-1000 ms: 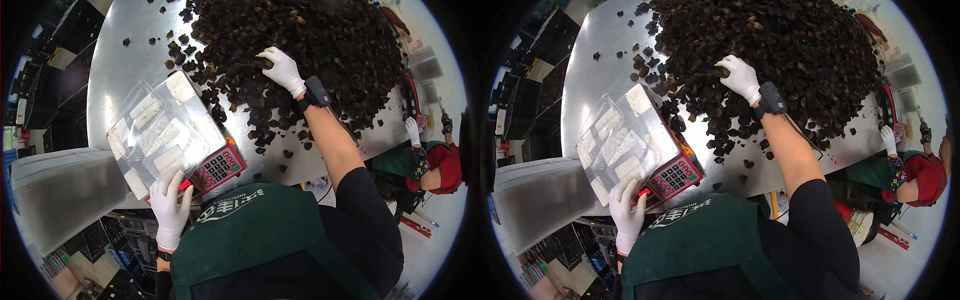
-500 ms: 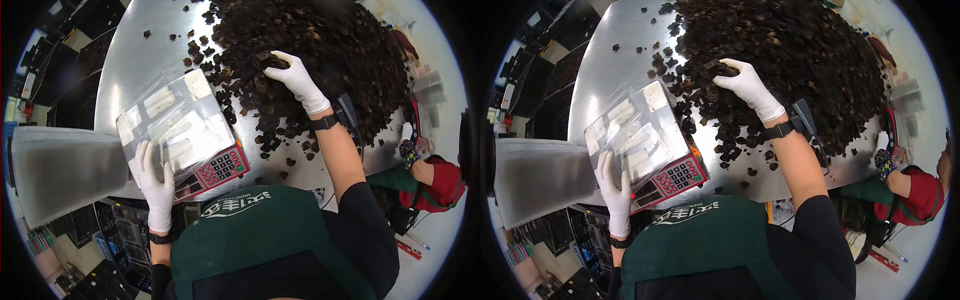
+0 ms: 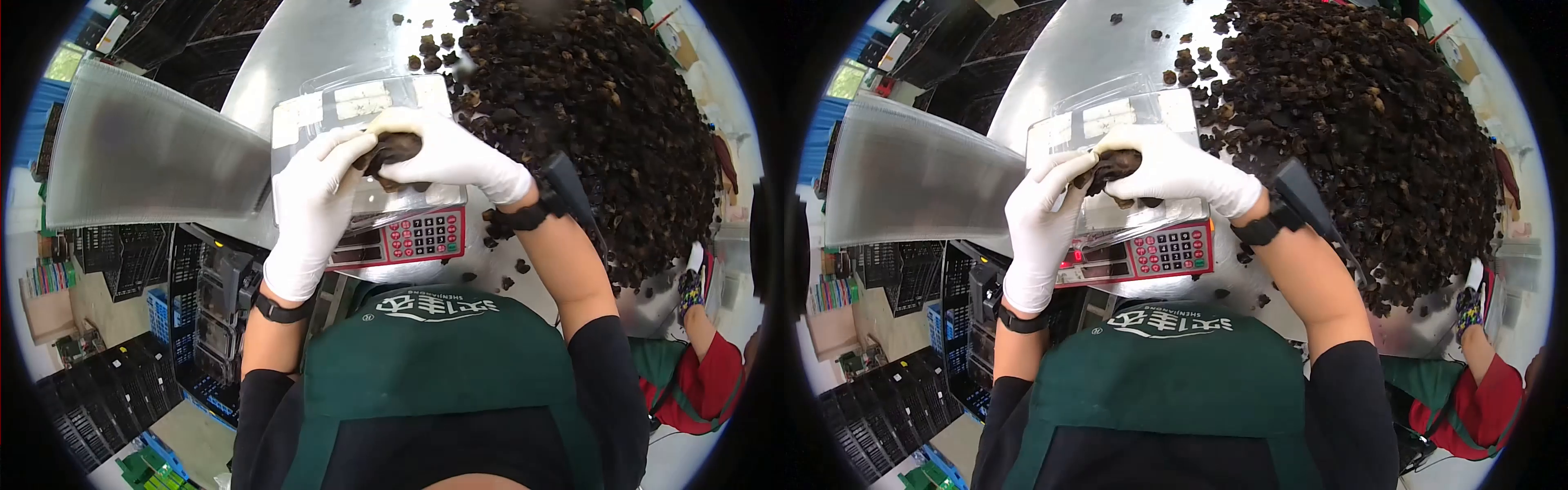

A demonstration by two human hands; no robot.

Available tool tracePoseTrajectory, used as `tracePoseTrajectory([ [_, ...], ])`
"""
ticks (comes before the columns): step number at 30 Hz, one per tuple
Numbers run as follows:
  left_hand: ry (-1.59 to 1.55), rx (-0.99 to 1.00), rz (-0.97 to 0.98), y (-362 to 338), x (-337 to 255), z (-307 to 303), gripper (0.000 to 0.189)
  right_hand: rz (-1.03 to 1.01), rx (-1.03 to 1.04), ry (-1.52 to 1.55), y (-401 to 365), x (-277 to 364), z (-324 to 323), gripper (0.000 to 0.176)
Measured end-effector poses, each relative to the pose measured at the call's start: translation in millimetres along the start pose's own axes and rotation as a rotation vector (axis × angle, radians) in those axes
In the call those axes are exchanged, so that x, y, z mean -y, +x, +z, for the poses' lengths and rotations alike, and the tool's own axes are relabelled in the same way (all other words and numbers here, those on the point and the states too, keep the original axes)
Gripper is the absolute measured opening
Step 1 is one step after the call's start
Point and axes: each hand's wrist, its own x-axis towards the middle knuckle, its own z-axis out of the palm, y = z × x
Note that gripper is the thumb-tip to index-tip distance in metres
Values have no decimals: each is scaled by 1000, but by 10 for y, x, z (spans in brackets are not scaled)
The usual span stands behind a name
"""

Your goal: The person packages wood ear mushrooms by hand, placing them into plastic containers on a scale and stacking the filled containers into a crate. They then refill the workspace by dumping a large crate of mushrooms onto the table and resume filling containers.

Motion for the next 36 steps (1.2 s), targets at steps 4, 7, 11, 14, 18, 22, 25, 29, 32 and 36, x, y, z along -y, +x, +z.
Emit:
tracePoseTrajectory([
  [4, -58, -1, -239, -226, 256, 17, 20, 267, 120, 267, 78, -113, 110, 49],
  [7, -133, -78, -420, -355, 328, 8, 14, 346, 135, 246, 110, -83, 57, 47],
  [11, -681, -136, -682, -400, 357, -55, 27, 288, 82, 203, 117, -169, 7, 48],
  [14, -867, -58, -754, -375, 329, -166, 26, 360, 11, 382, 101, -179, 21, 45],
  [18, -1008, 66, -723, -327, 267, -164, 21, 349, -71, 607, 72, -131, 12, 38],
  [22, -658, 209, -645, -291, 188, -46, 15, 369, -102, 673, 66, -9, 33, 39],
  [25, -154, 182, -383, -259, 136, 54, 19, 349, -107, 659, 63, 17, 44, 39],
  [29, -308, 186, -547, -264, 63, 61, 15, 295, -123, 605, 37, 32, 48, 43],
  [32, -154, 198, -439, -338, 150, -48, 12, 176, -23, 405, -3, 35, -6, 47],
  [36, 10, 193, -462, -491, 155, -190, 8, -12, 175, -296, 2, 86, -67, 59],
])
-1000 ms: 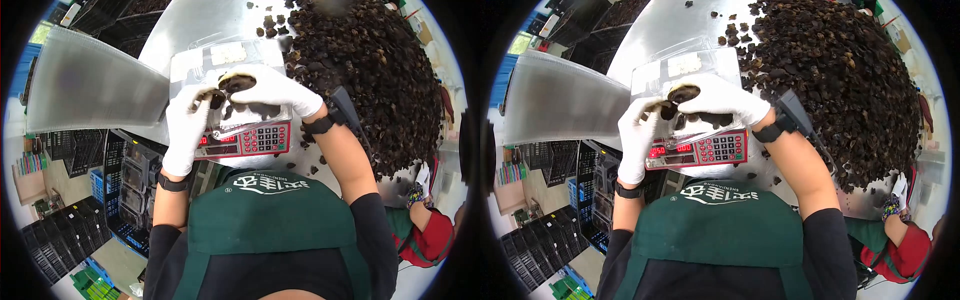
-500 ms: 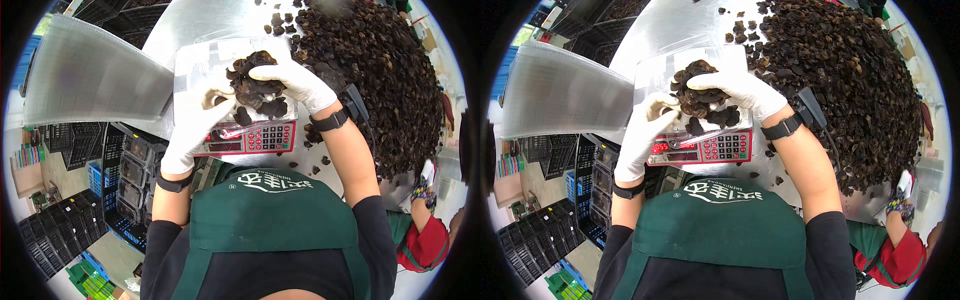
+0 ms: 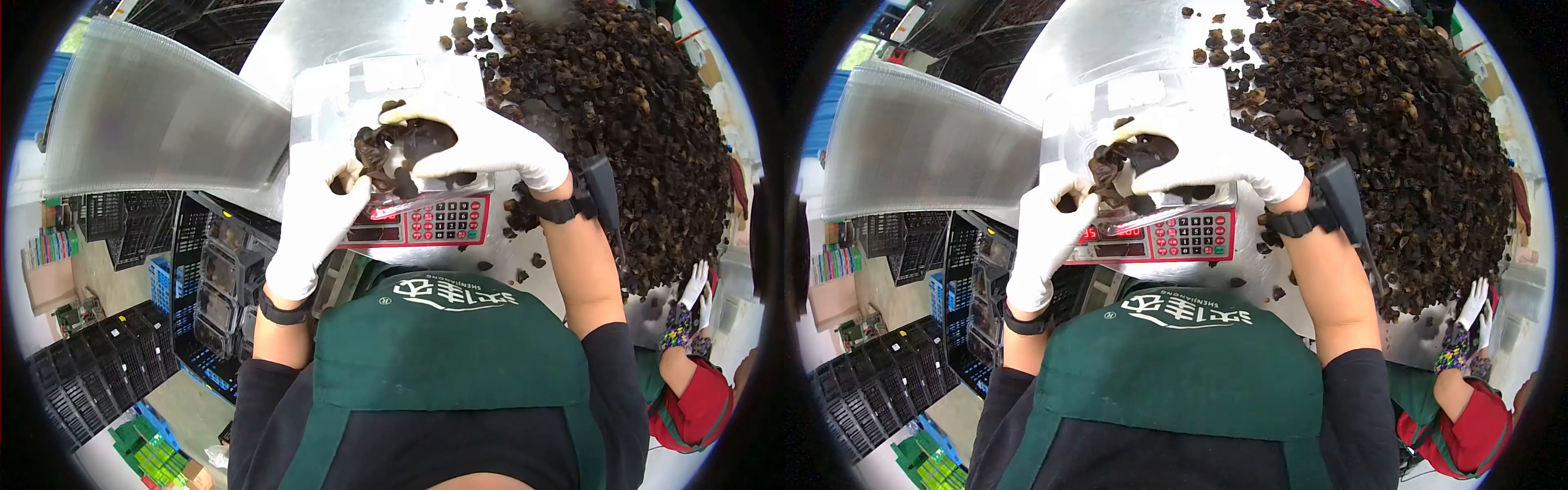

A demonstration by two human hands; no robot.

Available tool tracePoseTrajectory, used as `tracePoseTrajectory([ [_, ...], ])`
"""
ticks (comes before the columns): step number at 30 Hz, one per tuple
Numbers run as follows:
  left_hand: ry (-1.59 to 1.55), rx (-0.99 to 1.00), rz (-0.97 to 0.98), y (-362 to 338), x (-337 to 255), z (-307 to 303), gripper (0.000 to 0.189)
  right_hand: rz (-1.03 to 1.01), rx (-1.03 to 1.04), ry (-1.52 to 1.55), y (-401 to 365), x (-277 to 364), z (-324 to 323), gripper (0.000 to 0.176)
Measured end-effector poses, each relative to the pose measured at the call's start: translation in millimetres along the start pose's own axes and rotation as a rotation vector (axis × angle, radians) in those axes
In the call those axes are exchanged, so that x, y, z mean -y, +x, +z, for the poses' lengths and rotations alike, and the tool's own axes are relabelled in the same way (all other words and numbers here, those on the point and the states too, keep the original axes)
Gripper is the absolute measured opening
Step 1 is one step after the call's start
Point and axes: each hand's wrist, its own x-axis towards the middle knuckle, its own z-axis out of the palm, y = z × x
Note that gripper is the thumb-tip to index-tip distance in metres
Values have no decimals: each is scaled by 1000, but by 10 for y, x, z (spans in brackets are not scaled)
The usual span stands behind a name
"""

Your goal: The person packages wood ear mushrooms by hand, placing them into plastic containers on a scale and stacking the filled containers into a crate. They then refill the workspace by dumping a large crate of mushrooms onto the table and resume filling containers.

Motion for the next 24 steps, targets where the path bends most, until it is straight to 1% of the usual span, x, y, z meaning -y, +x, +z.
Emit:
tracePoseTrajectory([
  [1, -32, -12, -28, -23, -8, -18, 8, -20, 1, -37, -12, -61, 43, 64],
  [2, -65, -24, -57, -43, -17, -35, 7, -20, -35, -79, -43, -14, 44, 64],
  [4, -95, -49, -44, -82, -39, -68, 6, -16, -103, -165, -139, 179, 47, 65],
  [5, -111, -62, -37, -100, -55, -82, 6, -28, -176, -274, -164, 175, 90, 63],
  [8, -103, -70, -58, -145, -121, -95, 5, 15, -223, -367, -162, 442, 99, 60],
  [10, -78, -71, -74, -177, -162, -76, 6, 24, -251, -151, -153, 511, 232, 57],
  [11, -65, -70, -78, -179, -182, -61, 6, -21, -281, -76, -136, 486, 328, 55],
  [12, -26, -95, -30, -168, -181, -26, 6, -66, -312, -3, -123, 436, 438, 52],
  [13, 13, -119, 19, -155, -152, 30, 6, -67, -268, 121, -99, 330, 512, 49],
  [16, 139, -200, 138, -116, -35, 141, 10, 48, -249, -120, -77, 284, 537, 46],
  [17, 162, -241, 170, -113, -43, 144, 11, 79, -315, -230, -102, 353, 545, 43],
  [18, 185, -280, 199, -126, -51, 141, 12, 47, -397, -213, -124, 383, 559, 43],
  [19, 223, -271, 211, -145, -70, 105, 17, 16, -479, -195, -146, 404, 573, 42],
  [20, 228, -256, 267, -163, -115, 80, 18, -15, -561, -179, -167, 425, 581, 41],
  [21, 232, -242, 323, -182, -170, 61, 19, -71, -595, -81, -188, 459, 574, 40],
  [23, 229, -235, 442, -241, -257, 92, 24, 32, -500, 224, -288, 590, 614, 32],
  [24, 210, -157, 434, -271, -295, 105, 27, 28, -467, 345, -304, 539, 699, 29],
])
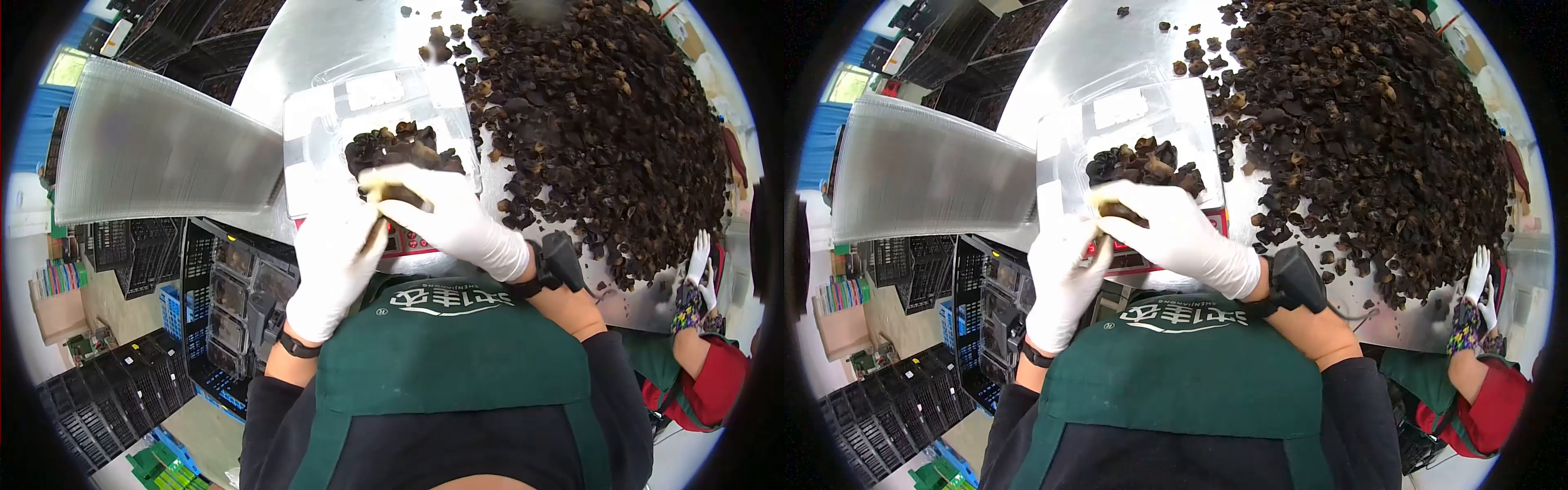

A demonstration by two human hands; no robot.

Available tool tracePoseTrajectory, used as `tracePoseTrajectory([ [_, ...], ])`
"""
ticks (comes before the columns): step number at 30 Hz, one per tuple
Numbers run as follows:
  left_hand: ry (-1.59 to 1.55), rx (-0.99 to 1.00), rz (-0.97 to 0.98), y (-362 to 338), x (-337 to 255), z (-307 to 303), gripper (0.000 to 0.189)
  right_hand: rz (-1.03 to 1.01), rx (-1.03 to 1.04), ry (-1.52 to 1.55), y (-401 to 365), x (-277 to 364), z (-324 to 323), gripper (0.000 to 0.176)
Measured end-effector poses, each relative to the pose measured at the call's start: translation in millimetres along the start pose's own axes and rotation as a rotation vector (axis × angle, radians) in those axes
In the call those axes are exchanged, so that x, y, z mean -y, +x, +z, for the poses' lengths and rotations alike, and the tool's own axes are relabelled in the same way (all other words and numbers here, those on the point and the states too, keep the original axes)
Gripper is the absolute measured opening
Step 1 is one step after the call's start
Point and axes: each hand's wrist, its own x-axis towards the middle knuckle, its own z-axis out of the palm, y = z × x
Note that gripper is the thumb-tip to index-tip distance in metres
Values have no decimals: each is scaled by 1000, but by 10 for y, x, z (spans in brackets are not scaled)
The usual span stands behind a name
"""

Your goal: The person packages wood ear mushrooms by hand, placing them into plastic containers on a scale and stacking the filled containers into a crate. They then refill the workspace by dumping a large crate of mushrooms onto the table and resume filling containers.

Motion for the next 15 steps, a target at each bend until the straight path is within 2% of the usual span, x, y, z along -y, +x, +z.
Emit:
tracePoseTrajectory([
  [1, -47, 57, -43, -10, -44, 3, 28, 4, -27, 30, -27, -43, 31, 26],
  [3, -215, 185, -133, 34, -139, -55, 29, 296, -60, 233, -192, 38, -107, 17],
  [5, -350, 196, -79, 28, -186, -81, 34, 453, -118, 479, -373, 24, -185, 19],
  [6, -409, 217, -32, 15, -189, -76, 38, 593, -96, 599, -463, 62, -252, 19],
  [7, -425, 233, 32, 75, -277, -77, 39, 642, -29, 714, -564, 36, -274, 21],
  [9, -511, 440, 89, 160, -361, -9, 43, 653, 118, 850, -765, -103, -262, 29],
  [10, -496, 566, 126, 277, -453, -15, 45, 699, 13, 813, -829, -72, -179, 33],
  [11, -439, 565, 246, 298, -442, 44, 51, 743, -92, 773, -891, -42, -96, 37],
  [14, -474, 662, 305, 439, -551, 78, 52, 893, -346, 1141, -1020, -19, -88, 36],
  [15, -436, 682, 324, 477, -561, 133, 51, 817, -286, 1120, -1143, -83, -186, 35],
])
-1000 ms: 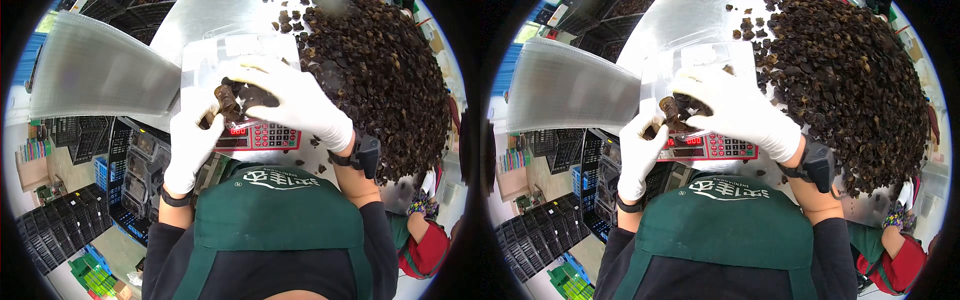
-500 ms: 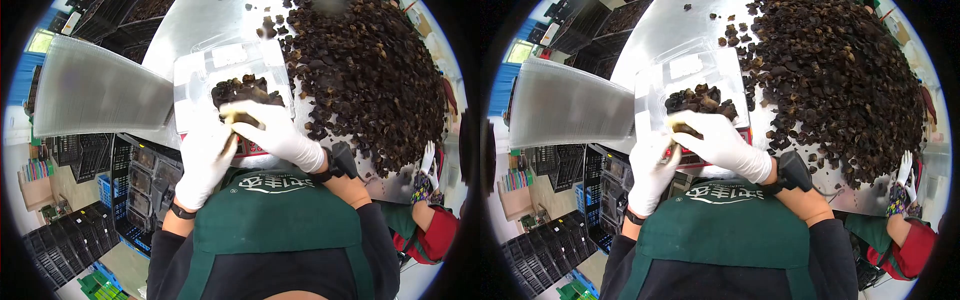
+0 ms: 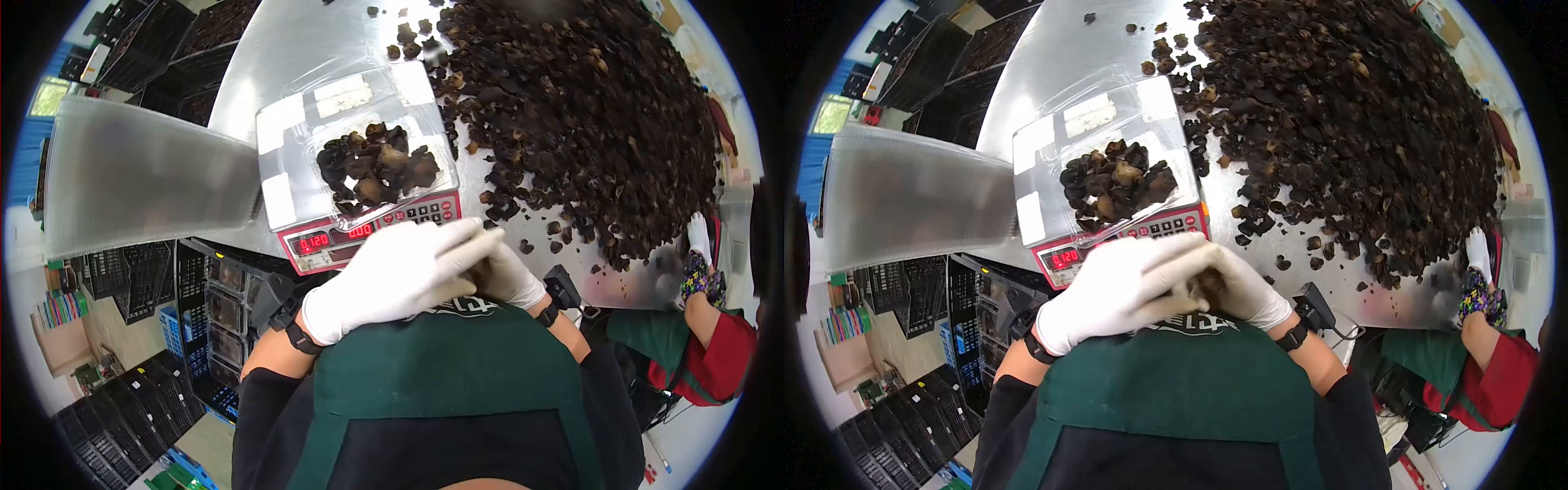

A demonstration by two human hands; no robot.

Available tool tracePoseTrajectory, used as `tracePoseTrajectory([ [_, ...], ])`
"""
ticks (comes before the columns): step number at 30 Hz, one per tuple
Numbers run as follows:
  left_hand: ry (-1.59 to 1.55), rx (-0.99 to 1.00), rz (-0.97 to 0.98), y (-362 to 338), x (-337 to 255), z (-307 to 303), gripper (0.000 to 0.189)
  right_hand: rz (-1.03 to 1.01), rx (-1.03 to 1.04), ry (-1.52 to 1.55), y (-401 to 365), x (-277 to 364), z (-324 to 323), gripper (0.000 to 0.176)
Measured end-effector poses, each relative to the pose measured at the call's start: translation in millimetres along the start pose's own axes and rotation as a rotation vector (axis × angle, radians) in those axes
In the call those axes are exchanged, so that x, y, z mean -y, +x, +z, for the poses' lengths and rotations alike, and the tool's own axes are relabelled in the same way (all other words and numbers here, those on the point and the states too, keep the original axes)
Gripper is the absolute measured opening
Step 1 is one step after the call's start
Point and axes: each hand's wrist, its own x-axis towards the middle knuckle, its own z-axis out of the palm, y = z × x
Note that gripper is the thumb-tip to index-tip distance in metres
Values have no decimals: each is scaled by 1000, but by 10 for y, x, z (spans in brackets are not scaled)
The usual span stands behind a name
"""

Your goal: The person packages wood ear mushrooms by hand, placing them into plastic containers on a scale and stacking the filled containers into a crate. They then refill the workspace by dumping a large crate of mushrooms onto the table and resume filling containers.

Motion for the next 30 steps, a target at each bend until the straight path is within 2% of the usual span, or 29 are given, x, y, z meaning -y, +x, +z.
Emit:
tracePoseTrajectory([
  [1, 6, 43, -62, 83, 22, -83, 45, -42, 73, -42, -64, 33, -142, 35],
  [3, 323, -474, 16, 59, 404, 39, 37, -179, 53, -167, -228, 131, -365, 31],
  [5, 270, -552, -280, 95, 573, -55, 35, -210, -236, -479, -500, 255, -611, 24],
  [6, 305, -473, -403, 110, 578, -105, 38, -242, -286, -559, -657, 283, -814, 19],
  [7, 342, -395, -526, 128, 580, -152, 41, -182, -434, -658, -840, 329, -938, 16],
  [8, 356, -363, -521, 120, 645, -133, 39, -71, -569, -764, -1049, 395, -1015, 14],
  [10, 347, -375, -476, 94, 781, -35, 36, -27, -569, -1062, -1423, 435, -1273, 13],
  [11, 343, -381, -454, 97, 818, -10, 34, 76, -598, -1055, -1610, 465, -1342, 16],
  [13, 155, -436, -480, 83, 775, -43, 34, -285, -615, -1360, -1811, 382, -1565, 17],
  [15, -56, -542, -437, 46, 788, -64, 39, -300, -756, -1401, -1794, 440, -1531, 20],
  [17, -188, -587, -474, 28, 725, -74, 43, -397, -794, -1244, -1482, 508, -1243, 20],
  [19, -310, -618, -511, -13, 702, -68, 42, -596, -653, -1184, -1036, 532, -945, 20],
  [20, -288, -633, -470, -44, 710, -49, 42, -627, -622, -1289, -831, 600, -631, 19],
  [22, -207, -654, -454, -60, 630, -47, 41, -879, -419, -1235, -383, 579, -241, 19],
  [24, -64, -660, -400, -48, 489, -76, 40, -953, -246, -1149, -72, 607, 136, 20],
  [25, -33, -669, -384, -59, 452, -73, 40, -1222, -184, -1216, 108, 632, 297, 19],
  [29, 96, -705, -324, -117, 335, -60, 45, -1348, -97, -1420, 417, 618, 598, 22],
  [30, 147, -708, -314, -133, 330, -58, 46, -1300, -116, -1446, 432, 594, 627, 20],
])
